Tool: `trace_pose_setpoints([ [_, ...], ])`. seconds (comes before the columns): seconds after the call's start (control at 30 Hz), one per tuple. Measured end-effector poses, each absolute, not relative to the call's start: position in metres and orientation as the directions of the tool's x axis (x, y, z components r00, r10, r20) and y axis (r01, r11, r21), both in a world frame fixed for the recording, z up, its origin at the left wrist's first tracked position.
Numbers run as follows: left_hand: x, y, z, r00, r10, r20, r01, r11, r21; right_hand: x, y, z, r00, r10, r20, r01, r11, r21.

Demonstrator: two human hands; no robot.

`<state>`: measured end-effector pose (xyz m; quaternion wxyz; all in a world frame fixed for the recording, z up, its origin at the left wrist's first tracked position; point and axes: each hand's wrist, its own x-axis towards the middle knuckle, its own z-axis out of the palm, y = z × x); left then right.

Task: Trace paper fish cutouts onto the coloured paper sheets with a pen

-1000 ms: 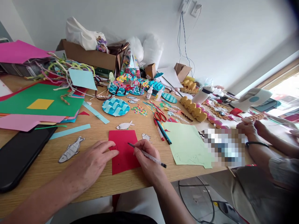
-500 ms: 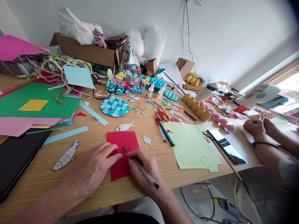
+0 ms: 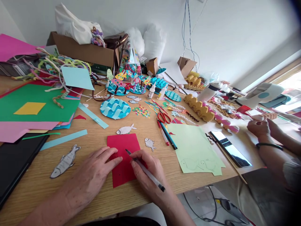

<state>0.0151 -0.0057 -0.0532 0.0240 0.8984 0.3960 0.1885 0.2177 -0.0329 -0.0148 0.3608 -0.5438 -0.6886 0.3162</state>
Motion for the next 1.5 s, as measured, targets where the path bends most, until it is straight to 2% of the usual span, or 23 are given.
trace_pose_setpoints([
  [0.3,0.016,-0.004,-0.055,0.623,0.699,0.352,0.700,-0.699,0.148,0.212,-0.036,-0.025,-0.145,0.965,0.217,0.551,0.261,-0.792],
  [0.53,0.016,-0.005,-0.052,0.634,0.697,0.335,0.693,-0.704,0.156,0.211,-0.034,-0.026,-0.153,0.967,0.203,0.555,0.254,-0.792],
  [0.9,0.017,-0.004,-0.052,0.645,0.681,0.347,0.702,-0.707,0.083,0.212,-0.035,-0.028,-0.187,0.964,0.188,0.542,0.261,-0.799],
  [1.5,0.017,-0.004,-0.054,0.650,0.668,0.362,0.692,-0.717,0.081,0.213,-0.033,-0.026,-0.216,0.958,0.187,0.556,0.278,-0.783],
])
